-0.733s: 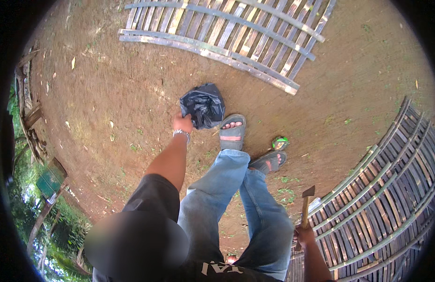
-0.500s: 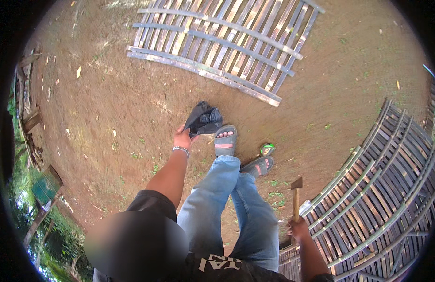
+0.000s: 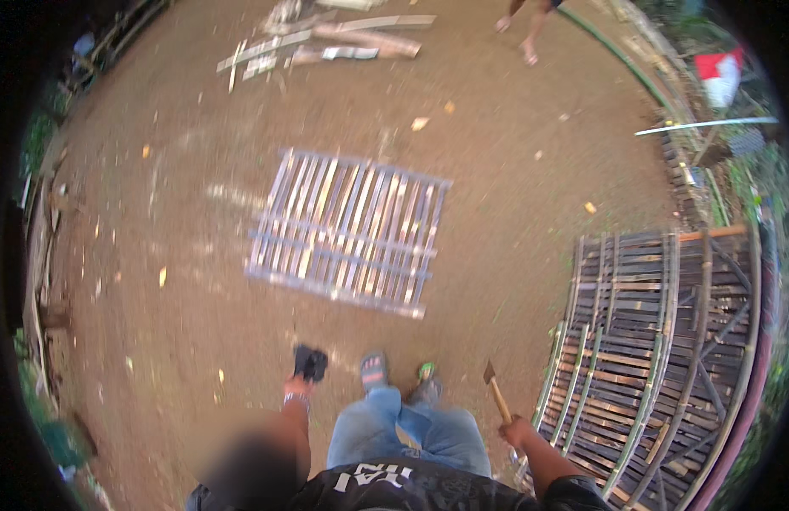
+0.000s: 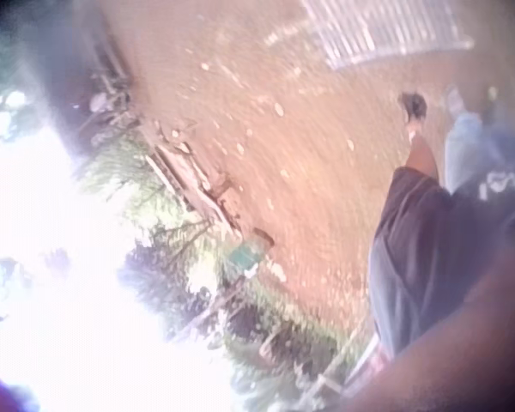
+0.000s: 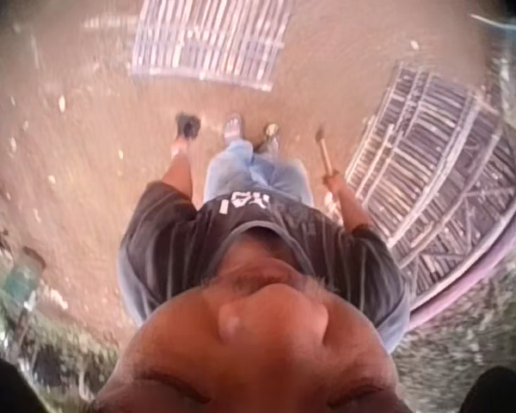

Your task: The person assembles a wooden lattice structure on the ground using a hammer and nails. They pick up nails from a black bag, position them on the wooden slats, and hammer them in to secure the pieces together.

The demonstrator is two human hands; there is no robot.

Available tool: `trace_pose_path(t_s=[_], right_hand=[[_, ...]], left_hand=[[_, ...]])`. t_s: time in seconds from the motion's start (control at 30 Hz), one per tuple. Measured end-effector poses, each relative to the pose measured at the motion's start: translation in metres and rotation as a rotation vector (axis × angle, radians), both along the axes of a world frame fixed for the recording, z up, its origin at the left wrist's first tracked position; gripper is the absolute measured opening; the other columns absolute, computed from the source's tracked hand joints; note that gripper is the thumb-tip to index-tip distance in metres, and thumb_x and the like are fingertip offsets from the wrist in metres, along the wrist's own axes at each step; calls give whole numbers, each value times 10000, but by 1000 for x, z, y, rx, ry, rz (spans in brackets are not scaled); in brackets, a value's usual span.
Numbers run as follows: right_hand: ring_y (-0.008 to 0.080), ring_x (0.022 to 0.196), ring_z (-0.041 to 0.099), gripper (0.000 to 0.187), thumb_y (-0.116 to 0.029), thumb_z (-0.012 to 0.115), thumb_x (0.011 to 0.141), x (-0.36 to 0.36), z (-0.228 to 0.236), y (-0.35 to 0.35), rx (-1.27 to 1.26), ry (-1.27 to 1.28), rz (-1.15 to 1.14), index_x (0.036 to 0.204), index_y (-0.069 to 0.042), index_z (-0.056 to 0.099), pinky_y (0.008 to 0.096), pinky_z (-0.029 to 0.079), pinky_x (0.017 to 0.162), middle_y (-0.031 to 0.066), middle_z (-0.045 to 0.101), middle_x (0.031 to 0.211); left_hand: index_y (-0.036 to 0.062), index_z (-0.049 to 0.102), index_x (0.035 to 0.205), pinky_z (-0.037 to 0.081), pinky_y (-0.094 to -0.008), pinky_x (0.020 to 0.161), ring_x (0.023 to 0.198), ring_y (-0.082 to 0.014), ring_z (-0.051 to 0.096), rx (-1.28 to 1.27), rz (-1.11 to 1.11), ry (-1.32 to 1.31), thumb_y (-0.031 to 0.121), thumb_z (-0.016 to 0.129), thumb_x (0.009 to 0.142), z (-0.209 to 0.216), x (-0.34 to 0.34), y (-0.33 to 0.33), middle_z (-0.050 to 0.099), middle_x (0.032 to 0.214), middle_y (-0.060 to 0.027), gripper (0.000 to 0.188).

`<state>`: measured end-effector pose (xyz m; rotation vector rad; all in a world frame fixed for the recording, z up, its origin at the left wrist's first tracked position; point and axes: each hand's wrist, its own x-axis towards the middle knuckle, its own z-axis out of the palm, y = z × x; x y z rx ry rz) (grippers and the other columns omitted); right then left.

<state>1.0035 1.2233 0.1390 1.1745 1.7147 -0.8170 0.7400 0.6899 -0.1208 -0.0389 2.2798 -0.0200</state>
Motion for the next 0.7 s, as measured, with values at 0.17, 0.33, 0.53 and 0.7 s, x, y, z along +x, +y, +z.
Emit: trace_pose_path(t_s=[0.17, 0.33, 0.53, 0.7], right_hand=[[264, 741, 726, 312, -287, 655, 892, 34, 25, 51, 113, -42, 189, 1020, -2, 659, 417, 578, 678, 173, 721, 851], [251, 722, 711, 231, -280, 612, 932, 104, -32, 106, -65, 15, 202, 991, -67, 679, 422, 570, 668, 138, 703, 803], [248, 711, 685, 252, -286, 636, 930, 97, -11, 172, -13, 11, -144, 978, -46, 694, 426, 544, 652, 136, 698, 790], [245, 701, 664, 270, -292, 655, 928, 107, -2, 275, 21, 29, -232, 968, -30, 705, 429, 522, 639, 134, 694, 779]], left_hand=[[119, 722, 1180, 472, -404, 1004, 1106, -275, 673, -176, -413, -30, 604, 558, 935, 52, -27, -32, 717, 1198, -81, 568], [111, 722, 1187, 481, -413, 970, 1164, -248, 658, -216, -508, -73, 607, 548, 929, 89, -56, -26, 723, 1159, -83, 585], [157, 762, 1128, 537, -350, 926, 1142, -202, 680, -342, -411, 40, 603, 671, 868, 125, -83, 45, 739, 1174, -32, 524], [144, 765, 1142, 567, -363, 916, 1100, -217, 707, -358, -250, 54, 496, 768, 838, 202, -116, 164, 745, 1177, -51, 465]])
